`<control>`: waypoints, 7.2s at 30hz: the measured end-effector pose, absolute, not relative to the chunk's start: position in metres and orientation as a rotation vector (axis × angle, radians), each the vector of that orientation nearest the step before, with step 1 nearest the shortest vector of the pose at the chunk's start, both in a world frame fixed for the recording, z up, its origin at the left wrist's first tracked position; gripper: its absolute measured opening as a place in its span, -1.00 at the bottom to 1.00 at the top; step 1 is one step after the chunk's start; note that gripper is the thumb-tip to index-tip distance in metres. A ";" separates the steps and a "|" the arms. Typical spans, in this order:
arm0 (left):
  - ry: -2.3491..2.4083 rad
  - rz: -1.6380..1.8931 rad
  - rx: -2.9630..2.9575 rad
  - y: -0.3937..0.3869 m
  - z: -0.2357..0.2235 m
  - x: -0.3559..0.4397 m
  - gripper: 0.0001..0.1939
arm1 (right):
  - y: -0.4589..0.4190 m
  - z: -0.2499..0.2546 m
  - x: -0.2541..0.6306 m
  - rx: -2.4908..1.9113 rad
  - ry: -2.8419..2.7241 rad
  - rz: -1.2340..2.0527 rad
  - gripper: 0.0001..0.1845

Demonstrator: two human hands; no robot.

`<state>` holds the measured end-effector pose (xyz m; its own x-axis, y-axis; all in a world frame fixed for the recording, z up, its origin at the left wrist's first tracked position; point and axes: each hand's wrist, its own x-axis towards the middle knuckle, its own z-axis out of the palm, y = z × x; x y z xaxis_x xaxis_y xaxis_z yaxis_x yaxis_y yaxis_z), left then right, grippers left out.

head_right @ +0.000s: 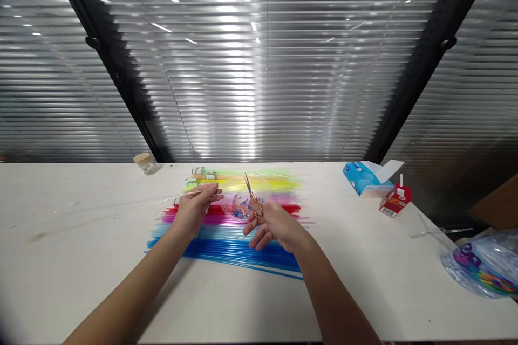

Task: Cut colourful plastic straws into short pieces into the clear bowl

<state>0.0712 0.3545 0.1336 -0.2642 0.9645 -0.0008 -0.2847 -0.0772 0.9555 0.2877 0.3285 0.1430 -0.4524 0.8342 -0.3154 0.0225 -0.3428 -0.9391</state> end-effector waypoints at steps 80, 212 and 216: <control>1.148 1.548 0.917 0.351 0.126 0.077 -0.68 | 0.324 0.147 0.274 -1.310 -1.245 1.848 -0.51; 1.062 1.528 1.076 0.343 0.125 0.088 -0.73 | 0.322 0.141 0.268 -1.202 -1.222 1.923 -0.46; 1.070 1.523 1.120 0.343 0.126 0.088 -0.74 | 0.322 0.141 0.268 -1.216 -1.217 1.931 -0.47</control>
<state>0.0877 0.3429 0.1261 -0.1496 0.9758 0.1597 -0.1807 -0.1858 0.9658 0.2677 0.3217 0.1412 -0.4407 0.8031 -0.4010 0.0156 -0.4398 -0.8980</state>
